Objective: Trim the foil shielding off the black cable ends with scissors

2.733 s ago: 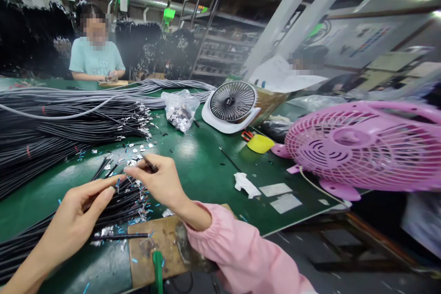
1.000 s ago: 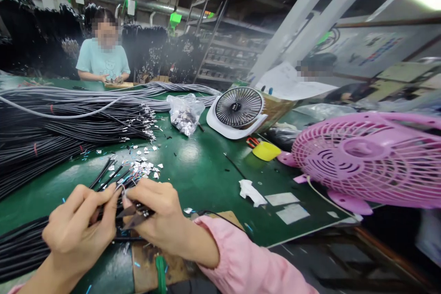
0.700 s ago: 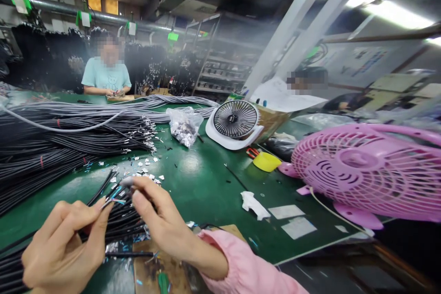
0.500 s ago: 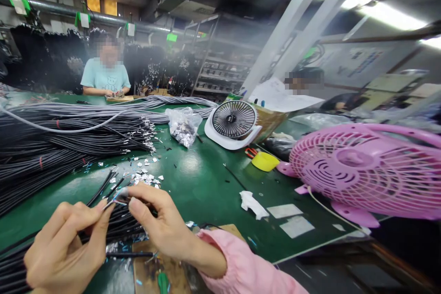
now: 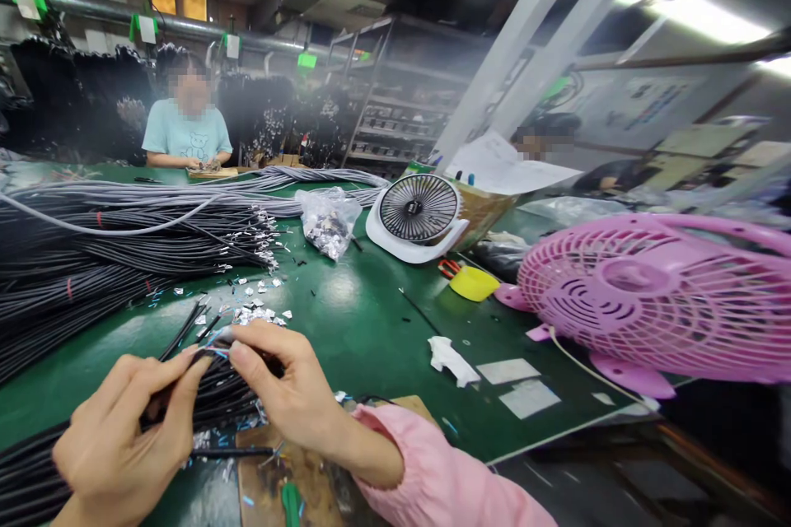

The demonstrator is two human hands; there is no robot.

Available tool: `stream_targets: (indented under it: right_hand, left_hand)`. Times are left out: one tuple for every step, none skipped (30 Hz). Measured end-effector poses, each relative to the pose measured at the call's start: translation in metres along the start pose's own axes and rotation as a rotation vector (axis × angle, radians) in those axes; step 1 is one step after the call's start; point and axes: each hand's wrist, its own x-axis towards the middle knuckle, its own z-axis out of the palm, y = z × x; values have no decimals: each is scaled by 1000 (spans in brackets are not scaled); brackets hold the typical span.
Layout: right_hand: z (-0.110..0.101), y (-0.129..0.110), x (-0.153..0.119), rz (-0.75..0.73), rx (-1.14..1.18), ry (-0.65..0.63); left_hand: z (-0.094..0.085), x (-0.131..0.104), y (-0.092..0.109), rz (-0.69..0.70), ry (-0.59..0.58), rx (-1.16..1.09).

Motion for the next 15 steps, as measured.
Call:
stream_targets:
  right_hand:
    - [0, 1, 0, -13, -16, 5]
    - [0, 2, -1, -20, -36, 8]
    - [0, 3, -2, -20, -59, 10]
    - [1, 4, -2, -16, -83, 14]
    - [1, 5, -3, -13, -102, 19]
    - [0, 5, -4, -14, -116, 26]
    - [0, 5, -4, -18, -124, 31]
    - [0, 5, -5, -22, -128, 30]
    - [-1, 5, -5, -23, -128, 25]
    - [-1, 5, -5, -21, -124, 15]
    - [-2, 5, -4, -15, -116, 3]
    - [-2, 5, -4, -4, -107, -4]
    - [-3, 5, -3, 12, -96, -6]
    - [-4, 5, -3, 31, -83, -2]
    - [-4, 4, -2, 57, -66, 1]
  left_hand:
    - [0, 5, 3, -14, 26, 31]
    - [-1, 10, 5, -34, 38, 49]
    - [-1, 14, 7, -52, 38, 51]
    - [-1, 18, 8, -67, 16, 23]
    - [-2, 23, 8, -81, -11, -15]
    - [-2, 27, 8, -90, -38, -60]
    - [-3, 31, 8, -102, -77, -109]
    - [-4, 35, 7, -121, -129, -157]
    - [-5, 38, 5, -146, -194, -204]
    - [-5, 41, 4, -182, -261, -247]
    - [-6, 43, 3, -220, -325, -289]
    - [-7, 44, 2, -259, -380, -327]
    - [-7, 45, 1, -290, -419, -354]
    - [-7, 45, 1, -306, -435, -369]
    - [-7, 44, 2, -302, -430, -367]
